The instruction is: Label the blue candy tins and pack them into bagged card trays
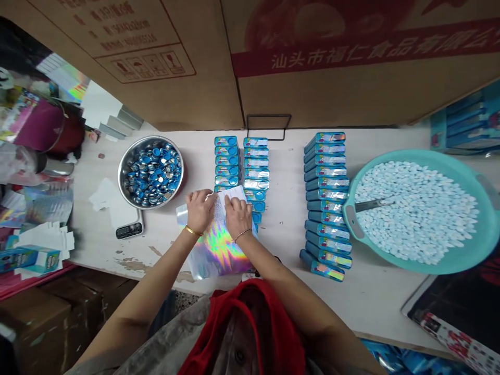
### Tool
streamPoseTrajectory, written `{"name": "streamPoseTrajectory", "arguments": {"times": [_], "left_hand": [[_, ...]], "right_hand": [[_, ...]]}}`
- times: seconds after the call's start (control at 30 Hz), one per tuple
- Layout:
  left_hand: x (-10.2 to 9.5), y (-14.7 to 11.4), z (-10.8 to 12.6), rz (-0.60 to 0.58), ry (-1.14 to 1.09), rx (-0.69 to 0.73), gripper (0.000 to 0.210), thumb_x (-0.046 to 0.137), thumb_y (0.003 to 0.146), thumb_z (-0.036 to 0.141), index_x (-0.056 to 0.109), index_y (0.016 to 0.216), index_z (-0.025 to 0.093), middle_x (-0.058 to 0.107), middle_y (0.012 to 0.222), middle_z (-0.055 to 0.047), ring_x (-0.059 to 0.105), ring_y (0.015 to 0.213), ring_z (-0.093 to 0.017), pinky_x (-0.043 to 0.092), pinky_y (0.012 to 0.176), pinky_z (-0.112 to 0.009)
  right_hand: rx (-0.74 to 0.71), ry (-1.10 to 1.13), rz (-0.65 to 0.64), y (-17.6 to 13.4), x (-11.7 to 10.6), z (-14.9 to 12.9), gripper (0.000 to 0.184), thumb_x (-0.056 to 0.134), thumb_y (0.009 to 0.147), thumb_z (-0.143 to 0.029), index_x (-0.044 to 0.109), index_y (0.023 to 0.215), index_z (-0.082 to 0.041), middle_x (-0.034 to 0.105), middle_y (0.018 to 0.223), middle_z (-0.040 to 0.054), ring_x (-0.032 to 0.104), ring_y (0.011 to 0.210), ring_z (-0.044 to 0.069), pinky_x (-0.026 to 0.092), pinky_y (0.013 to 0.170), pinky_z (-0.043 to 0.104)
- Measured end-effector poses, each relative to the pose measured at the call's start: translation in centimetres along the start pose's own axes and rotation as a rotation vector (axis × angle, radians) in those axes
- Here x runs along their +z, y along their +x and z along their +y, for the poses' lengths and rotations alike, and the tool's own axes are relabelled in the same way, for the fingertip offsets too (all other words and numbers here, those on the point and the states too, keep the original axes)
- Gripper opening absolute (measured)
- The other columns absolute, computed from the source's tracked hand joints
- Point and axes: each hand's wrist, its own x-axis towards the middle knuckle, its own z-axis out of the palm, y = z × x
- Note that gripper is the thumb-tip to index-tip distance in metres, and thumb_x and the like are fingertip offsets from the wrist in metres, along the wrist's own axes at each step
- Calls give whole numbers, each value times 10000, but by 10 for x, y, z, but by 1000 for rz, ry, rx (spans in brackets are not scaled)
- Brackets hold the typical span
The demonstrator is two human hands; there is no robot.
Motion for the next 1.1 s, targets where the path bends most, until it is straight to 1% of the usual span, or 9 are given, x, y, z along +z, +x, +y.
{"name": "streamPoseTrajectory", "arguments": {"times": [0.13, 0.2, 0.37, 0.47, 0.6, 0.7, 0.9, 1.0, 1.1], "left_hand": [[-13, -24, 11, -2, -27, 32, 152, 485, 894, 209, 629, 934, 241, 616, 1186, -97, 524, 1058, -252, 315, 927, -424], [-28, -40, 22, 7, -88, 15, 93, 516, 889, 251, 599, 866, 219, 646, 1084, -92, 548, 1000, -240, 340, 882, -400], [-62, -55, 56, 220, -562, -238, 156, 605, 844, 315, 519, 767, 211, 609, 760, -2, 572, 758, -158, 406, 790, -326], [-55, -36, 77, 276, -941, -411, 189, 647, 790, 330, 502, 770, 211, 582, 759, 5, 567, 737, -138, 450, 727, -277], [-20, -3, 100, 182, -1237, -480, 218, 665, 740, 313, 475, 742, 207, 539, 708, 23, 548, 671, -120, 462, 677, -258], [1, 15, 110, 147, -1102, -471, 162, 630, 770, 277, 498, 714, 203, 541, 689, 20, 544, 684, -130, 453, 700, -276], [20, 37, 112, 155, -418, -376, 91, 632, 793, 245, 601, 714, 212, 600, 964, -48, 527, 991, -247, 372, 840, -402], [26, 42, 112, 122, -293, -351, 71, 617, 800, 246, 605, 735, 219, 585, 1015, -67, 507, 997, -275, 364, 813, -412], [27, 44, 112, 101, -235, -355, 58, 619, 796, 269, 591, 816, 222, 564, 1059, -86, 495, 1018, -301, 371, 827, -432]], "right_hand": [[29, 79, 36, 1, 4, -2, 455, 336, 930, -185, 500, 1354, -180, 546, 1052, 145, 420, 927, 273, 302, 771, 407], [34, 181, 74, 3, 2, 2, 444, 336, 929, -188, 522, 1331, -181, 558, 1025, 132, 444, 935, 264, 322, 795, 401], [41, 746, 233, -6, -24, 23, 499, 257, 969, -466, 590, 1179, -159, 586, 1007, 106, 540, 928, 215, 428, 820, 357], [100, 996, 174, -23, -48, 37, 564, 278, 925, -609, 621, 1036, -175, 620, 933, 73, 569, 834, 184, 461, 759, 325], [242, 1089, 201, -33, -67, 53, 363, 550, 834, -550, 588, 782, -193, 575, 717, 0, 527, 688, 145, 442, 683, 282], [277, 1008, 275, -24, -69, 72, 336, 517, 857, -497, 558, 710, -198, 518, 638, -21, 481, 629, 131, 414, 648, 268], [276, 608, 237, 0, -56, 110, 322, 455, 868, -440, 573, 679, -207, 472, 557, -32, 426, 556, 132, 342, 575, 256], [270, 473, 216, 6, -48, 118, 304, 451, 868, -401, 595, 685, -205, 529, 588, -14, 460, 571, 139, 339, 599, 265], [309, 529, 217, 8, -36, 119, 306, 456, 868, -421, 640, 766, -200, 563, 617, -12, 488, 586, 142, 368, 621, 270]]}}
